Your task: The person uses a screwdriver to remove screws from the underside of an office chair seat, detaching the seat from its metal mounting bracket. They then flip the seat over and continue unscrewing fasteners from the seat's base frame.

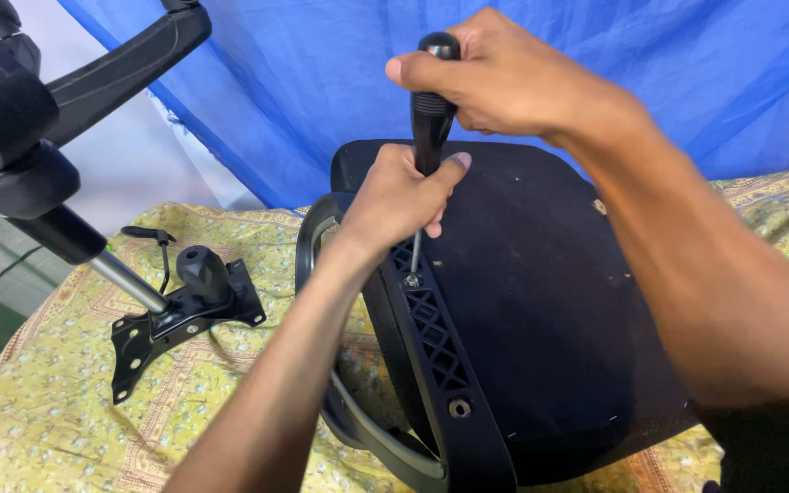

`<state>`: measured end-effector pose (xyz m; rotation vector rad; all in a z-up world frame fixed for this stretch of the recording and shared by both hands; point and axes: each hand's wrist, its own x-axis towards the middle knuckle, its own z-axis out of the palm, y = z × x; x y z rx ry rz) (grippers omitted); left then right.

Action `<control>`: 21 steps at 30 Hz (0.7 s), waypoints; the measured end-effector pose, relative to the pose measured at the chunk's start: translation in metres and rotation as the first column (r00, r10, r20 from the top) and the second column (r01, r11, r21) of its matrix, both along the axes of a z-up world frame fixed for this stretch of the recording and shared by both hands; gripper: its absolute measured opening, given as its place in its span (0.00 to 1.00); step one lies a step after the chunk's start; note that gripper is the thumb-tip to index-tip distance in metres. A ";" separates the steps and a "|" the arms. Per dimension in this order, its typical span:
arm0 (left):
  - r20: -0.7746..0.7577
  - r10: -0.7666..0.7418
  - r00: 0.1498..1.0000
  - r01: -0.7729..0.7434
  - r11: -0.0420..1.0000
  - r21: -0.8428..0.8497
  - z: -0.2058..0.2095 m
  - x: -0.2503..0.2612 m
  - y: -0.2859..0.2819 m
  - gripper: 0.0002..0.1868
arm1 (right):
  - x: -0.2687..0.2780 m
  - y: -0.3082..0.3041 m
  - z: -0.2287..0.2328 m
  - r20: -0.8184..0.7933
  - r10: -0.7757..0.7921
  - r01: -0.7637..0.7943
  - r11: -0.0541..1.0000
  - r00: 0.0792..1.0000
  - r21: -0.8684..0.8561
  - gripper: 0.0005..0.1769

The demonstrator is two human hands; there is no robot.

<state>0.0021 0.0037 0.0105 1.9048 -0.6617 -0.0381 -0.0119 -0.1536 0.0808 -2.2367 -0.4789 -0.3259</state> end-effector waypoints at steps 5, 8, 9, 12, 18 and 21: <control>-0.183 -0.171 0.968 0.180 0.983 0.036 0.005 0.016 0.011 0.22 | 0.009 -0.020 0.003 -0.239 0.435 -0.391 0.896 0.868 0.211 0.18; -0.145 -0.183 0.972 0.180 0.983 -0.029 0.000 0.017 0.006 0.22 | 0.011 -0.021 0.001 -0.231 0.348 -0.297 0.927 0.909 0.228 0.18; -0.117 -0.163 0.980 0.157 0.986 -0.060 -0.002 0.015 0.002 0.22 | 0.012 -0.016 -0.001 -0.188 0.245 -0.205 0.957 0.951 0.206 0.18; -0.012 0.109 0.994 -0.109 0.993 0.049 -0.004 0.012 -0.009 0.24 | 0.008 -0.008 -0.007 0.167 -0.115 0.123 0.992 0.979 -0.037 0.21; 0.153 0.318 0.936 -0.338 0.933 0.126 -0.006 -0.002 -0.023 0.24 | 0.007 0.002 0.006 0.184 -0.502 0.535 0.795 0.845 -0.287 0.32; 0.126 0.296 0.947 -0.312 0.941 0.132 -0.006 0.000 -0.024 0.25 | 0.011 0.000 0.013 0.185 -0.463 0.498 0.802 0.867 -0.329 0.33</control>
